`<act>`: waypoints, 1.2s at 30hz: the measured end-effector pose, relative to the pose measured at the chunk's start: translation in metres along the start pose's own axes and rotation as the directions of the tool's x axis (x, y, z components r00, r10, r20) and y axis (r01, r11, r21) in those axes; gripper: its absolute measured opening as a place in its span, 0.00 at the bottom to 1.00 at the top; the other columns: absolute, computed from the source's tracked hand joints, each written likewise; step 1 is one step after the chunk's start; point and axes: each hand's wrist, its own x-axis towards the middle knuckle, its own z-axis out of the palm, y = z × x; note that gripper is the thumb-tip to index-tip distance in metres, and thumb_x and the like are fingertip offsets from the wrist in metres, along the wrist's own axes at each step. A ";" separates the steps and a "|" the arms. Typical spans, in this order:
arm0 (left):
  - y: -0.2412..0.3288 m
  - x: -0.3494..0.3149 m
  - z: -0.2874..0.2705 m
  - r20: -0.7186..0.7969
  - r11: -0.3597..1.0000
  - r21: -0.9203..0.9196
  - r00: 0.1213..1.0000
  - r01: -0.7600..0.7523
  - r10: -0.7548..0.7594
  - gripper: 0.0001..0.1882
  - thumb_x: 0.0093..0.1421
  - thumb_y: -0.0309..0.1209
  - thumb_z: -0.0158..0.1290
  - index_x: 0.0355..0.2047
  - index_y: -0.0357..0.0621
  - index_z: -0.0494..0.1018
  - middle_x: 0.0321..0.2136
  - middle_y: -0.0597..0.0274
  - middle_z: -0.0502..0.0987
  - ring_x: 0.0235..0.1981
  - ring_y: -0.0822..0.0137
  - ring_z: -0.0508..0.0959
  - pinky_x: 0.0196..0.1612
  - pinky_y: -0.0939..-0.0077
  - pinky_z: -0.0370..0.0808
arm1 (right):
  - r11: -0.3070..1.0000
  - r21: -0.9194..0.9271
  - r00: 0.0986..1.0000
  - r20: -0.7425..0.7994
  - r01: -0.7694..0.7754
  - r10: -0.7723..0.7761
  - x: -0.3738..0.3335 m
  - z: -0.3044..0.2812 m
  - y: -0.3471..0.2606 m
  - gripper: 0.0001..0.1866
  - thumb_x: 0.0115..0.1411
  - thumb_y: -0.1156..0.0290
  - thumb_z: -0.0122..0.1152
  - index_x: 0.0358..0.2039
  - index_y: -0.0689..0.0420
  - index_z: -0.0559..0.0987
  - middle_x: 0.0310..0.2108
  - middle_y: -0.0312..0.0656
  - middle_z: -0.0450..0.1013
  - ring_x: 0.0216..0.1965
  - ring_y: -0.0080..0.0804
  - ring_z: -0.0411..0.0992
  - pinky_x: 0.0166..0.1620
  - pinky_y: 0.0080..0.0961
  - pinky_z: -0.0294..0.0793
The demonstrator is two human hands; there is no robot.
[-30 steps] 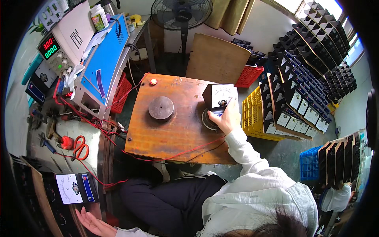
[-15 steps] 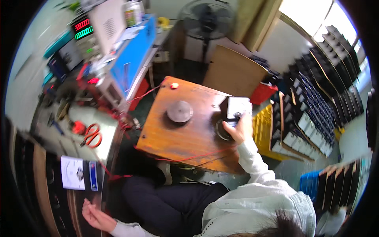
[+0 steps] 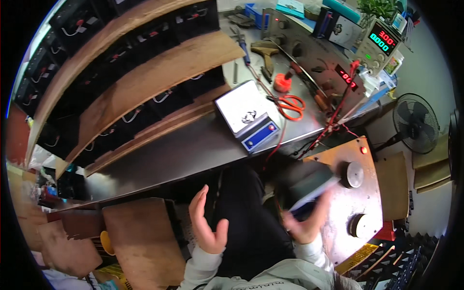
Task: Soldering internal wiring for analog voltmeters and testing the gauge response using a power supply and test probes.
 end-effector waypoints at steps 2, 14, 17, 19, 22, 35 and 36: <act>0.004 0.010 -0.005 0.032 0.996 0.081 0.999 -0.039 0.037 0.47 0.59 0.32 0.57 0.71 0.31 0.43 0.69 0.33 0.51 0.69 0.40 0.55 0.69 0.51 0.54 | 0.969 0.204 0.945 0.267 0.136 -0.189 0.048 0.035 -0.062 0.64 0.34 0.60 0.81 0.67 0.73 0.53 0.62 0.65 0.61 0.55 0.62 0.66 0.56 0.48 0.67; -0.055 0.110 -0.049 0.227 0.955 -0.226 0.964 0.191 -0.139 0.62 0.48 0.21 0.70 0.74 0.44 0.37 0.60 0.46 0.63 0.56 0.56 0.76 0.49 0.67 0.81 | 0.921 0.387 0.935 0.310 0.039 -0.170 0.087 0.081 -0.090 0.38 0.46 0.75 0.76 0.59 0.64 0.71 0.57 0.54 0.69 0.53 0.53 0.74 0.53 0.36 0.76; -0.061 0.113 -0.050 0.228 0.953 -0.240 0.965 0.185 -0.130 0.63 0.48 0.22 0.69 0.74 0.44 0.35 0.60 0.47 0.63 0.55 0.57 0.76 0.48 0.67 0.82 | 0.924 0.382 0.950 0.295 -0.016 -0.105 0.081 0.075 -0.090 0.32 0.48 0.78 0.75 0.55 0.64 0.75 0.56 0.53 0.70 0.53 0.51 0.74 0.54 0.35 0.75; -0.062 0.113 -0.049 0.232 0.946 -0.254 0.962 0.203 -0.144 0.63 0.49 0.22 0.69 0.74 0.44 0.35 0.59 0.47 0.65 0.53 0.58 0.77 0.48 0.67 0.82 | 0.914 0.402 0.949 0.305 -0.053 -0.080 0.079 0.074 -0.090 0.32 0.48 0.79 0.74 0.55 0.64 0.74 0.56 0.52 0.69 0.54 0.51 0.73 0.55 0.35 0.75; -0.059 0.116 -0.049 0.246 0.954 -0.236 0.961 0.185 -0.125 0.63 0.49 0.21 0.69 0.74 0.44 0.35 0.57 0.48 0.67 0.52 0.59 0.78 0.48 0.68 0.81 | 0.915 0.399 0.949 0.305 -0.055 -0.075 0.078 0.075 -0.092 0.31 0.49 0.80 0.73 0.55 0.64 0.74 0.56 0.52 0.69 0.55 0.50 0.72 0.55 0.35 0.74; -0.051 0.098 -0.031 0.159 0.964 -0.161 0.969 0.213 -0.187 0.62 0.50 0.19 0.67 0.74 0.43 0.34 0.59 0.46 0.66 0.57 0.58 0.74 0.52 0.67 0.77 | 0.804 0.504 0.928 0.342 -0.316 0.150 0.060 0.082 -0.083 0.16 0.55 0.80 0.70 0.44 0.63 0.77 0.31 0.43 0.77 0.26 0.30 0.77 0.31 0.24 0.76; -0.050 0.099 -0.032 0.182 0.957 -0.199 0.968 0.210 -0.174 0.62 0.50 0.19 0.67 0.74 0.44 0.32 0.60 0.46 0.66 0.57 0.59 0.74 0.53 0.67 0.77 | 0.805 0.492 0.924 0.343 -0.330 0.169 0.059 0.080 -0.083 0.16 0.55 0.80 0.70 0.44 0.63 0.77 0.31 0.43 0.77 0.26 0.30 0.77 0.31 0.24 0.76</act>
